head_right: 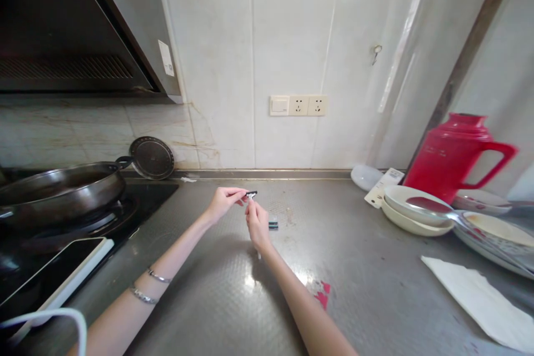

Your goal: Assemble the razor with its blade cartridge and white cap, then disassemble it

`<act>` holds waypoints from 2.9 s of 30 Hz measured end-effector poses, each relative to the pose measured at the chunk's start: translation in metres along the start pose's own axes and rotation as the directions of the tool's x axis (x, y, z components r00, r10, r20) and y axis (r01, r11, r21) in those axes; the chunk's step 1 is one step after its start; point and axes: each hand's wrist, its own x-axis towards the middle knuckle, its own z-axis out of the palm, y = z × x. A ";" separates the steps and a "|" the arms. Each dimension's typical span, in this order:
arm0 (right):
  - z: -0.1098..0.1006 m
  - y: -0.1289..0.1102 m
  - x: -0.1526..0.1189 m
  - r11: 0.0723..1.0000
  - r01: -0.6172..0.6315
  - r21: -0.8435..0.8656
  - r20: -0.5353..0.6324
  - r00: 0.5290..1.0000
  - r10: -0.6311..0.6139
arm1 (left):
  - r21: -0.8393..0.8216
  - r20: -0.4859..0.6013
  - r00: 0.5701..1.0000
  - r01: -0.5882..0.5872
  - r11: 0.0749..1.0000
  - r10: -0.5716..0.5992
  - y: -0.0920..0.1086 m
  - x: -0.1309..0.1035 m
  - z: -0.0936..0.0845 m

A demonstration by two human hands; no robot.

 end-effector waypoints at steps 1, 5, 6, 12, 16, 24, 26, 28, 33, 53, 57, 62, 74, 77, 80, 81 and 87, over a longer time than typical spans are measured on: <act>0.000 0.000 -0.001 1.000 0.003 -0.009 -0.007 1.000 -0.003 | -0.019 -0.007 1.000 0.013 1.000 -0.013 0.000 0.000 0.000; -0.001 -0.001 -0.001 0.999 0.020 -0.037 -0.027 0.999 -0.021 | -0.065 -0.020 0.999 0.042 0.997 -0.043 -0.001 0.000 0.002; -0.001 0.000 -0.001 0.999 0.021 -0.041 -0.029 0.999 -0.023 | -0.071 -0.022 0.999 0.046 0.996 -0.047 -0.002 0.000 0.002; -0.004 0.000 0.001 0.995 0.059 -0.078 -0.051 0.997 -0.063 | -0.071 -0.034 0.998 0.047 0.996 -0.049 -0.005 0.002 0.001; -0.005 0.000 0.001 0.992 0.094 -0.090 -0.042 0.994 -0.098 | -0.067 -0.032 0.998 0.043 0.997 -0.045 -0.004 0.002 0.001; -0.007 -0.002 0.000 0.984 0.103 -0.148 -0.049 0.993 -0.112 | -0.128 -0.037 0.997 0.064 0.990 -0.069 -0.004 0.001 0.005; -0.008 -0.001 0.000 0.973 0.143 -0.181 -0.047 0.987 -0.154 | -0.155 -0.034 0.996 0.072 0.985 -0.079 -0.005 0.000 0.007; -0.008 0.001 0.000 0.961 0.182 -0.209 -0.045 0.980 -0.195 | -0.171 -0.033 0.996 0.080 0.982 -0.086 -0.005 -0.001 0.009; -0.009 0.003 0.001 0.923 0.274 -0.270 -0.049 0.953 -0.298 | -0.222 -0.035 0.994 0.098 0.970 -0.108 -0.005 -0.002 0.009; -0.008 -0.002 -0.003 0.885 0.322 -0.338 0.009 0.941 -0.339 | -0.263 -0.148 0.981 0.083 0.961 -0.125 -0.020 0.003 0.010; -0.010 0.000 -0.001 0.906 0.298 -0.300 -0.032 0.946 -0.321 | 0.242 -0.137 0.991 0.028 0.970 0.005 -0.046 0.005 -0.003; -0.013 0.000 -0.001 0.897 0.310 -0.316 -0.012 0.944 -0.331 | 0.752 0.117 0.983 -0.182 0.634 0.143 -0.073 -0.006 -0.014; -0.015 0.003 0.001 0.853 0.367 -0.370 0.028 0.923 -0.385 | 0.859 0.184 0.983 -0.170 0.483 0.019 -0.082 -0.011 -0.019; -0.016 0.004 0.003 0.863 0.358 -0.358 0.003 0.924 -0.382 | 0.843 0.178 0.983 -0.173 0.509 0.040 -0.079 -0.011 -0.019; -0.016 0.004 0.005 0.903 0.307 -0.299 -0.022 0.944 -0.328 | 0.818 0.140 0.986 -0.164 0.552 0.086 -0.073 -0.009 -0.017; -0.016 0.003 0.006 0.925 0.271 -0.265 -0.027 0.957 -0.288 | 0.800 0.110 0.989 -0.148 0.581 0.101 -0.070 -0.008 -0.016; -0.020 -0.002 0.014 0.996 0.049 -0.077 -0.051 0.997 -0.053 | 0.595 -0.011 0.995 -0.070 0.800 0.095 -0.051 -0.009 0.000</act>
